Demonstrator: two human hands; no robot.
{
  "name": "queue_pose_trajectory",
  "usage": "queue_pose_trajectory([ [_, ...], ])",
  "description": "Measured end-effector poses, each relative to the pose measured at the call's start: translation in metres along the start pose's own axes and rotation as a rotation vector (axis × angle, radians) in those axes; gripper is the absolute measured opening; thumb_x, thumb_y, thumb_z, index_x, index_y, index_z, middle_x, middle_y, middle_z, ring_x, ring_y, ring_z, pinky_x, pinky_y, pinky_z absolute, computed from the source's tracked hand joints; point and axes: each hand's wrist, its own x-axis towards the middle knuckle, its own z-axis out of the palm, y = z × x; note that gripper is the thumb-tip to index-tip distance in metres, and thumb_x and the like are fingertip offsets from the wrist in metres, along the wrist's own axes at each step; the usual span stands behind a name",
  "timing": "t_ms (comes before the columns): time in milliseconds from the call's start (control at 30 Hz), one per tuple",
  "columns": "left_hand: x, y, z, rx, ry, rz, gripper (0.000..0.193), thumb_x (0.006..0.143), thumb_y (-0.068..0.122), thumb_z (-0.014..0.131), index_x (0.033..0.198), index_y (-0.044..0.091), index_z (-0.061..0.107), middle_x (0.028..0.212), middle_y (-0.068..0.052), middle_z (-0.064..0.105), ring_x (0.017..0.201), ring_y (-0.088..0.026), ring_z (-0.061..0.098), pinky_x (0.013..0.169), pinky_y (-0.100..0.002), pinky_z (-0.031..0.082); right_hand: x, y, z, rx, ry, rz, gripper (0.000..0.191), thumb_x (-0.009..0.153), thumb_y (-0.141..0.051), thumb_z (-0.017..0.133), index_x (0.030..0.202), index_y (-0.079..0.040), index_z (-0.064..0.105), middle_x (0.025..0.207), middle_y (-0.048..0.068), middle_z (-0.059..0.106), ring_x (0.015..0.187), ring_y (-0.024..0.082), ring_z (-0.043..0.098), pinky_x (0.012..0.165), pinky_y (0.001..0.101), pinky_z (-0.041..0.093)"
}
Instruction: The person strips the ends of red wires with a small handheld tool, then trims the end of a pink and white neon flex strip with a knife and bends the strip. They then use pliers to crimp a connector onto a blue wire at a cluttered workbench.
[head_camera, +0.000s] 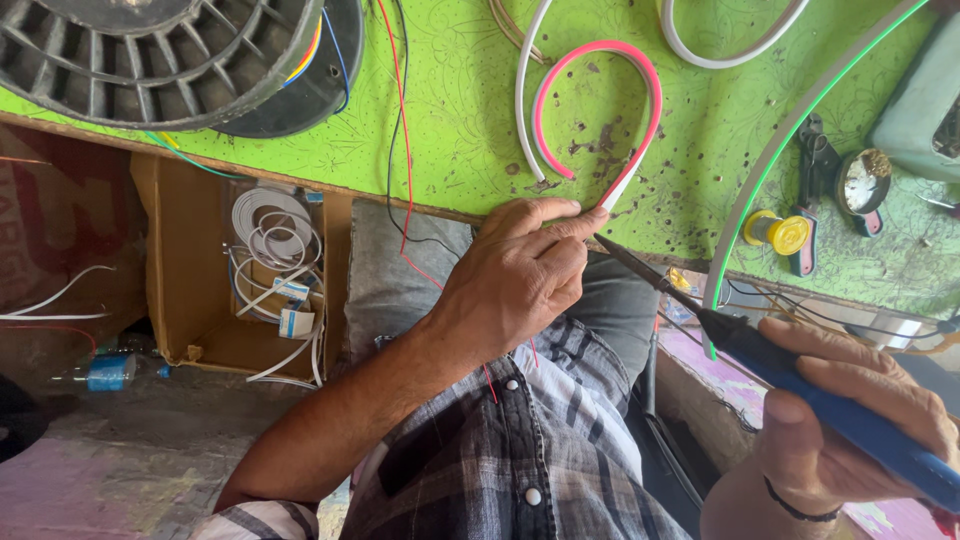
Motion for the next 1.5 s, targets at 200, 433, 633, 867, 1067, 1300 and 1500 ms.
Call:
queue_pose_trajectory([
  [200, 0.0, 0.0, 0.0, 0.009, 0.0, 0.0, 0.014, 0.091, 0.006, 0.073, 0.09, 0.005, 0.059, 0.134, -0.008, 0.069, 0.125, -0.03, 0.061, 0.108, -0.047, 0.048, 0.0, 0.0, 0.001, -0.015, -0.016, 0.041, 0.035, 0.107, -0.018, 0.083, 0.112, 0.007, 0.059, 0.1, 0.026, 0.072, 0.103, 0.035, 0.079, 0.091, 0.0399, 0.067],
  [433, 0.001, 0.0, 0.0, 0.009, -0.002, 0.003, 0.014, 0.091, 0.006, 0.073, 0.09, 0.004, 0.06, 0.134, -0.008, 0.069, 0.126, -0.03, 0.061, 0.108, -0.046, 0.048, 0.004, 0.0, 0.001, -0.022, -0.036, 0.032, 0.036, 0.105, -0.019, 0.084, 0.111, 0.006, 0.059, 0.099, 0.026, 0.072, 0.102, 0.035, 0.08, 0.091, 0.0403, 0.067],
  [633, 0.001, 0.002, 0.0, 0.015, 0.003, -0.003, 0.016, 0.091, 0.006, 0.074, 0.087, 0.005, 0.059, 0.134, -0.008, 0.07, 0.125, -0.03, 0.061, 0.108, -0.046, 0.048, 0.004, -0.003, -0.002, -0.058, -0.072, 0.043, 0.035, 0.106, -0.019, 0.082, 0.11, 0.008, 0.059, 0.102, 0.028, 0.072, 0.103, 0.034, 0.079, 0.092, 0.0394, 0.067],
  [867, 0.001, 0.002, -0.001, 0.011, -0.001, -0.004, 0.015, 0.091, 0.005, 0.074, 0.088, 0.004, 0.06, 0.134, -0.008, 0.069, 0.126, -0.03, 0.061, 0.109, -0.047, 0.048, 0.005, -0.005, -0.002, -0.038, -0.051, 0.009, 0.032, 0.105, -0.016, 0.083, 0.111, 0.007, 0.061, 0.1, 0.026, 0.072, 0.104, 0.034, 0.079, 0.095, 0.0404, 0.067],
  [1067, 0.001, 0.002, 0.001, 0.021, 0.008, -0.001, 0.013, 0.091, 0.005, 0.074, 0.091, 0.004, 0.061, 0.134, -0.008, 0.069, 0.125, -0.03, 0.061, 0.109, -0.046, 0.048, -0.002, -0.006, 0.007, 0.055, 0.151, -0.021, 0.03, 0.104, -0.016, 0.083, 0.112, 0.004, 0.063, 0.097, 0.02, 0.072, 0.104, 0.034, 0.08, 0.094, 0.0401, 0.068],
  [1300, 0.0, 0.001, 0.001, 0.014, 0.008, 0.007, 0.012, 0.091, 0.004, 0.074, 0.092, 0.003, 0.062, 0.134, -0.009, 0.069, 0.125, -0.031, 0.061, 0.109, -0.048, 0.047, -0.003, 0.001, -0.004, 0.01, 0.068, -0.05, 0.029, 0.101, -0.01, 0.083, 0.111, 0.007, 0.062, 0.094, 0.019, 0.071, 0.103, 0.037, 0.08, 0.091, 0.0417, 0.068],
  [1500, 0.0, 0.002, 0.001, 0.011, 0.004, -0.004, 0.015, 0.09, 0.005, 0.074, 0.086, 0.004, 0.059, 0.134, -0.009, 0.07, 0.125, -0.03, 0.061, 0.109, -0.047, 0.048, 0.0, 0.001, -0.001, -0.013, 0.024, -0.03, 0.03, 0.103, -0.012, 0.083, 0.113, 0.006, 0.06, 0.099, 0.023, 0.072, 0.103, 0.034, 0.079, 0.094, 0.0409, 0.067],
])
